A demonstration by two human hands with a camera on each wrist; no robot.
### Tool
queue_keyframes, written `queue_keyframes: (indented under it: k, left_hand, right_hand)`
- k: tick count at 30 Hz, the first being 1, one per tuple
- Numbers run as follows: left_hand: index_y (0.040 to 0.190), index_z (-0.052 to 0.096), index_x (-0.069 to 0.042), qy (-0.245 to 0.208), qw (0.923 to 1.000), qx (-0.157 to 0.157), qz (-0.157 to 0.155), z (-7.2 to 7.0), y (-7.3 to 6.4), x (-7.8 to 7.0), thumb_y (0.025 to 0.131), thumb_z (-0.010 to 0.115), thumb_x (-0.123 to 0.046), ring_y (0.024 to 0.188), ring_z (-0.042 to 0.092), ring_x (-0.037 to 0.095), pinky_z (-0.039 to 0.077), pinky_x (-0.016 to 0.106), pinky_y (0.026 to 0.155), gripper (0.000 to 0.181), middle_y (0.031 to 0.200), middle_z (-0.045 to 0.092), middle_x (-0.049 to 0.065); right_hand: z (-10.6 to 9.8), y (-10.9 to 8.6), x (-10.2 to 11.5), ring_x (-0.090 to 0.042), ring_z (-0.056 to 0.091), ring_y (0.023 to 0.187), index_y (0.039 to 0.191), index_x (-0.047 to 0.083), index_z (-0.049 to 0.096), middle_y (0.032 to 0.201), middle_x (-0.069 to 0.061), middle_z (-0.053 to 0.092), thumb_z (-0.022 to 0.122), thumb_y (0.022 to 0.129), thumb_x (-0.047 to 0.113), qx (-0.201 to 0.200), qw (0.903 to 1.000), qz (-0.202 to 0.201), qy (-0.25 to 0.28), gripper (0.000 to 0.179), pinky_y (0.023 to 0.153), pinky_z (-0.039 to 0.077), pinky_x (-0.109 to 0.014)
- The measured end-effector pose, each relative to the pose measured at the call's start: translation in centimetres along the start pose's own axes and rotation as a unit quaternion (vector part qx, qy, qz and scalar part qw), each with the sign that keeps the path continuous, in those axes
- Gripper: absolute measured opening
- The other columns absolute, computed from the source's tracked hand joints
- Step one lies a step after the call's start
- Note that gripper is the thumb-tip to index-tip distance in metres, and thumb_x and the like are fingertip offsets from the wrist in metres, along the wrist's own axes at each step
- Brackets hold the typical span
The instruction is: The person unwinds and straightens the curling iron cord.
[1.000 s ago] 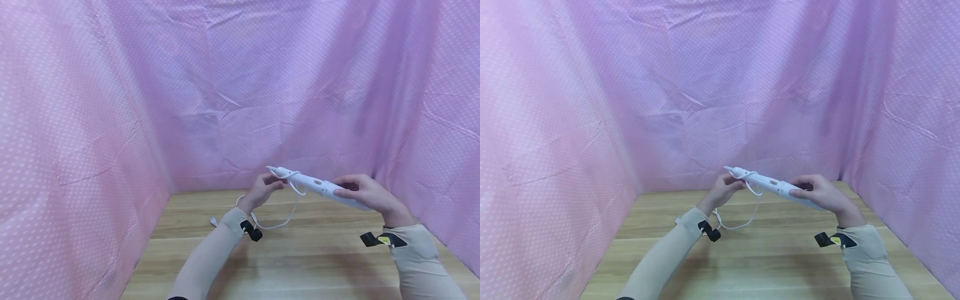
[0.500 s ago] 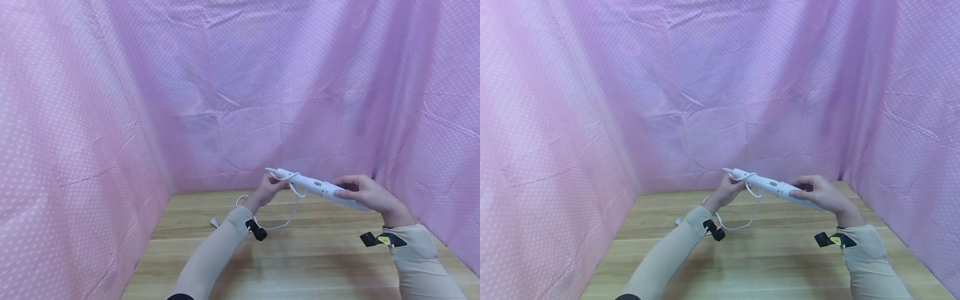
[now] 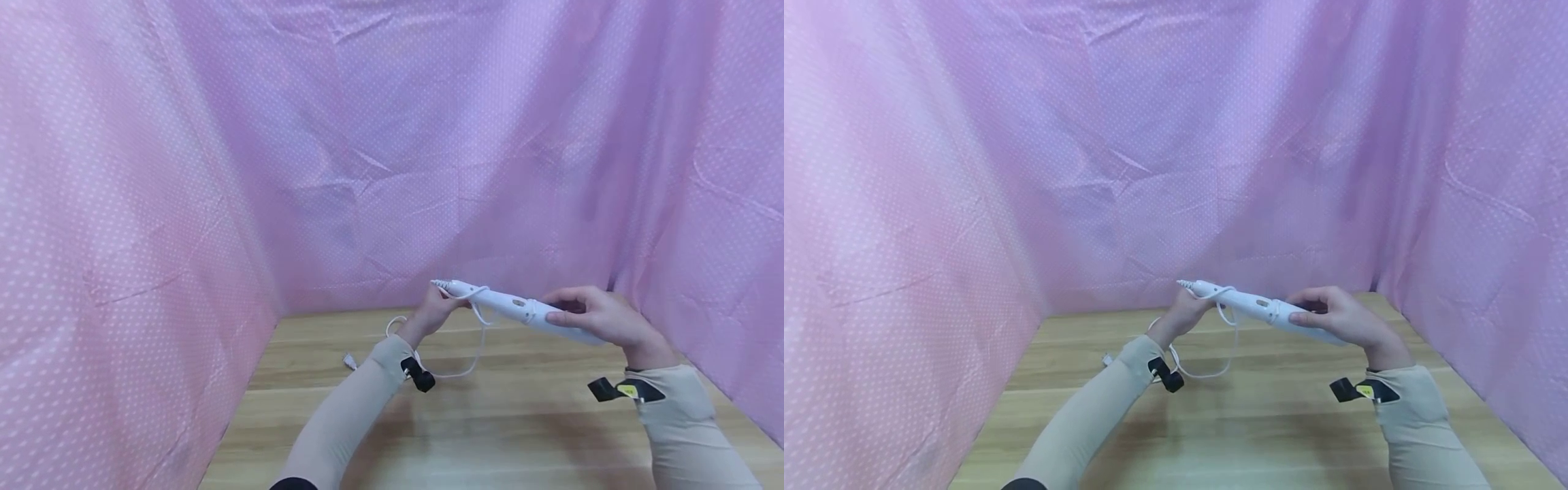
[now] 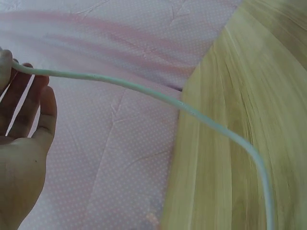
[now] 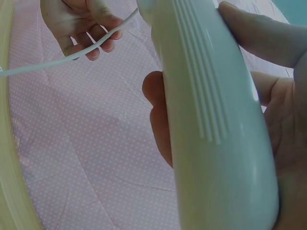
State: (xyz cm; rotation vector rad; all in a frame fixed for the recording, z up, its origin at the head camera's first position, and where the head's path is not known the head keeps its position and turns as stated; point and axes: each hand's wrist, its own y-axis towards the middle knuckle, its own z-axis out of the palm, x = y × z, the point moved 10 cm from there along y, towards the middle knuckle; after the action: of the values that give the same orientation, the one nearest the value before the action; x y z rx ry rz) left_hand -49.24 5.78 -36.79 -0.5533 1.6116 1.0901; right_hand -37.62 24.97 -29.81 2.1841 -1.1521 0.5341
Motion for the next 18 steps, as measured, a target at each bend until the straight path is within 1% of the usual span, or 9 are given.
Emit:
queue_keyframes:
  k: [3, 5, 7, 9, 10, 12, 14, 15, 18]
  left_hand:
    - [0.107, 0.061, 0.017, 0.010, 0.9996, -0.027, -0.007, -0.7, 0.2, 0.0, 0.084, 0.061, 0.014, 0.082, 0.064, 0.008, 0.057, 0.032, 0.083, 0.023, 0.101, 0.070, 0.021]
    - [0.105, 0.060, 0.017, 0.013, 0.9993, -0.034, -0.005, -1.0, 0.2, -0.1, 0.084, 0.061, 0.013, 0.080, 0.063, 0.008, 0.055, 0.024, 0.076, 0.021, 0.094, 0.070, 0.012]
    - [0.104, 0.059, 0.017, 0.020, 0.9993, -0.032, 0.000, -1.3, 0.2, -0.3, 0.087, 0.062, 0.009, 0.078, 0.063, 0.007, 0.055, 0.022, 0.073, 0.019, 0.089, 0.069, 0.005]
    - [0.103, 0.059, 0.016, 0.030, 0.9991, -0.030, 0.008, -1.7, 0.3, -0.6, 0.090, 0.062, 0.003, 0.074, 0.063, 0.008, 0.058, 0.027, 0.073, 0.019, 0.086, 0.068, 0.005]
    - [0.103, 0.059, 0.016, 0.034, 0.9989, -0.029, 0.013, -2.0, 0.4, -0.7, 0.091, 0.062, 0.002, 0.073, 0.064, 0.010, 0.059, 0.031, 0.074, 0.019, 0.086, 0.068, 0.009]
    - [0.103, 0.060, 0.015, 0.047, 0.9982, -0.033, 0.020, -2.9, 0.5, -1.0, 0.092, 0.062, 0.000, 0.072, 0.064, 0.011, 0.060, 0.036, 0.076, 0.019, 0.088, 0.068, 0.013]
    - [0.104, 0.062, 0.014, 0.067, 0.9963, -0.047, 0.025, -4.0, 0.5, -1.6, 0.092, 0.062, -0.001, 0.072, 0.063, 0.010, 0.059, 0.044, 0.079, 0.019, 0.088, 0.068, 0.014]
    - [0.105, 0.062, 0.014, 0.075, 0.9954, -0.054, 0.025, -4.5, 0.5, -2.0, 0.093, 0.062, -0.002, 0.073, 0.063, 0.010, 0.058, 0.045, 0.080, 0.020, 0.088, 0.068, 0.013]
    - [0.106, 0.064, 0.012, 0.096, 0.9917, -0.082, 0.024, -6.1, 0.2, -3.4, 0.093, 0.062, -0.004, 0.073, 0.062, 0.007, 0.057, 0.048, 0.083, 0.021, 0.087, 0.068, 0.007]
  right_hand:
    - [-0.1, -0.2, 0.1, -0.002, 0.059, 0.077, 0.112, 0.014, 0.071, 0.090, 0.007, 0.069, 0.069, 0.090, 0.019, -0.002, 0.9995, 0.002, -0.032, 0.023, 0.065, 0.047, -0.022]
    - [-0.1, -0.5, 0.2, 0.000, 0.058, 0.076, 0.110, 0.017, 0.072, 0.089, 0.010, 0.069, 0.071, 0.088, 0.021, -0.003, 0.9986, -0.002, -0.052, 0.023, 0.064, 0.046, -0.022]
    - [0.0, -0.7, 0.3, 0.001, 0.057, 0.074, 0.108, 0.021, 0.072, 0.087, 0.013, 0.069, 0.073, 0.086, 0.023, -0.001, 0.9975, -0.018, -0.068, 0.022, 0.063, 0.045, -0.021]
    - [0.4, -0.9, 0.7, 0.001, 0.059, 0.073, 0.108, 0.021, 0.072, 0.087, 0.013, 0.069, 0.074, 0.086, 0.020, 0.016, 0.9972, -0.053, -0.050, 0.022, 0.062, 0.047, -0.021]
    - [0.7, -1.0, 0.9, 0.001, 0.059, 0.073, 0.107, 0.021, 0.072, 0.087, 0.013, 0.070, 0.074, 0.085, 0.017, 0.027, 0.9958, -0.076, -0.042, 0.022, 0.061, 0.048, -0.020]
    - [1.5, -1.2, 1.5, 0.000, 0.061, 0.075, 0.109, 0.018, 0.071, 0.091, 0.010, 0.070, 0.071, 0.086, 0.009, 0.065, 0.9899, -0.126, -0.004, 0.024, 0.063, 0.051, -0.020]
    - [2.4, -1.5, 2.0, -0.002, 0.063, 0.080, 0.112, 0.012, 0.070, 0.096, 0.005, 0.071, 0.066, 0.087, 0.000, 0.116, 0.9782, -0.163, 0.054, 0.028, 0.064, 0.053, -0.022]
    - [2.8, -1.7, 2.2, -0.003, 0.063, 0.082, 0.113, 0.011, 0.069, 0.098, 0.003, 0.071, 0.065, 0.088, -0.003, 0.137, 0.9720, -0.177, 0.072, 0.029, 0.066, 0.053, -0.022]
    - [3.9, -2.0, 2.1, -0.004, 0.063, 0.087, 0.116, 0.005, 0.067, 0.102, -0.004, 0.071, 0.059, 0.089, -0.009, 0.190, 0.9553, -0.185, 0.131, 0.032, 0.069, 0.054, -0.025]
